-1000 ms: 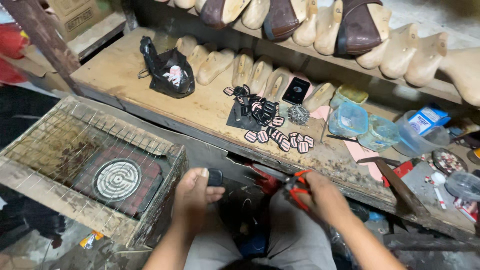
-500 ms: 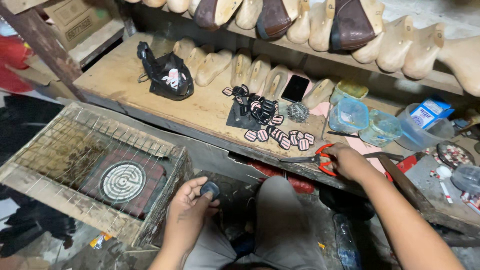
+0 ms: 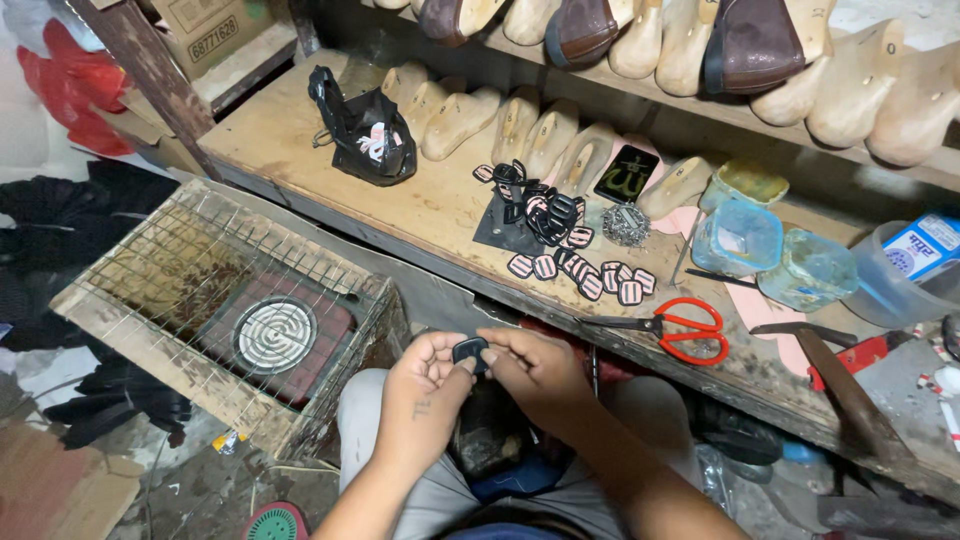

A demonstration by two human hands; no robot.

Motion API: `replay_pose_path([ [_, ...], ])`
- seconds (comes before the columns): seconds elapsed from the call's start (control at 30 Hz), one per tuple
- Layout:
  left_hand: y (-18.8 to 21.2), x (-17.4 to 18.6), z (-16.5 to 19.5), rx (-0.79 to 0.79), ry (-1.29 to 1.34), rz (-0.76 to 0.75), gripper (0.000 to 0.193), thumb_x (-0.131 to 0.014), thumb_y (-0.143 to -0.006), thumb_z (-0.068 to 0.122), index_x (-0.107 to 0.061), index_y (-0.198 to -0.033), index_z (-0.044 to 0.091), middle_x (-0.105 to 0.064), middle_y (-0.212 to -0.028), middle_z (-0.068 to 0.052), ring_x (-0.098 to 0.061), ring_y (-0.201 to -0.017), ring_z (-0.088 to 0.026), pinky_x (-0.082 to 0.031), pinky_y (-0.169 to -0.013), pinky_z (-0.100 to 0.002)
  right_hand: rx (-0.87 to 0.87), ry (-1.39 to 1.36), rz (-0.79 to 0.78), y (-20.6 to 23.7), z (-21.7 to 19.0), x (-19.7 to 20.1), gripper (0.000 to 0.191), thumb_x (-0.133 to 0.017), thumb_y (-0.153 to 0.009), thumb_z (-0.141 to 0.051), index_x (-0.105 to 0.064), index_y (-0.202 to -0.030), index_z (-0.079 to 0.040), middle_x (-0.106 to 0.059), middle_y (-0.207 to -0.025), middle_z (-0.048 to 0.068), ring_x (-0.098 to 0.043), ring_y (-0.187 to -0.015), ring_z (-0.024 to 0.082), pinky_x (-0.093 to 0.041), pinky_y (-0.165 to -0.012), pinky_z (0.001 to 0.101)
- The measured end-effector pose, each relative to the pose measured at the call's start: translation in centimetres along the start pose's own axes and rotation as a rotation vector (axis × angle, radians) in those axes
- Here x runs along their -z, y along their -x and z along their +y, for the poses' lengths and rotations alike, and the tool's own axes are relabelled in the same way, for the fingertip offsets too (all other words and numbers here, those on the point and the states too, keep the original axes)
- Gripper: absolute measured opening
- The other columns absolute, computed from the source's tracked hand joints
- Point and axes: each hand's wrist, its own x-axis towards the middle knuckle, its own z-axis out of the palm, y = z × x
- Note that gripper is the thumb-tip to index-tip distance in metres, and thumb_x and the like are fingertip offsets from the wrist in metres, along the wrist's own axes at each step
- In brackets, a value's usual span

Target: The person cuts small striped fabric pieces with scissors, then uses a hammer and nail to attach them to a black shoe component. The person repeats this process for several pieces, placing finished items on the workbench.

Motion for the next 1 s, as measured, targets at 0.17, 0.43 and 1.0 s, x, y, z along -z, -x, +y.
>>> replay_pose_path([
  [0.17, 0.9, -0.4, 0.6, 0.027, -0.101, 0.007, 0.025, -0.061, -0.092, -0.007, -0.066, -0.116, -0.004, -0.069, -0.088, -0.003, -0.060, -0.074, -0.004, -0.047, -0.065, -0.018, -0.030, 0.025, 0.037, -0.5, 1.3, -1.0, 0.029, -0.067, -0.092, -0.011, -0.073, -0.117, 0.001, -0.079, -0.102, 0.009, -0.073, -0.092, 0.010, -0.056, -0.082, 0.0242],
  [0.43, 0.6, -0.9, 0.1, -0.153, -0.299, 0.009, 0.024, -0.063, -0.092, -0.007, -0.067, -0.115, -0.006, -0.067, -0.093, -0.003, -0.061, -0.077, -0.004, -0.049, -0.066, -0.018, -0.001, -0.190, -0.010, 0.2, 3.4, -1.5, 0.031, -0.064, -0.092, 0.000, -0.066, -0.122, 0.003, -0.071, -0.098, 0.009, -0.066, -0.087, 0.010, -0.055, -0.079, 0.0242],
  [1.0, 0.1, -1.2, 1.5, -0.155, -0.327, -0.086, 0.035, -0.066, -0.086, -0.007, -0.066, -0.121, -0.004, -0.060, -0.107, -0.005, -0.062, -0.085, -0.006, -0.052, -0.075, -0.020, -0.168, -0.599, -0.091, 1.0, 5.3, 1.2, 0.017, -0.072, -0.091, 0.002, -0.073, -0.106, 0.008, -0.075, -0.093, 0.012, -0.072, -0.085, 0.019, -0.058, -0.080, 0.0328],
])
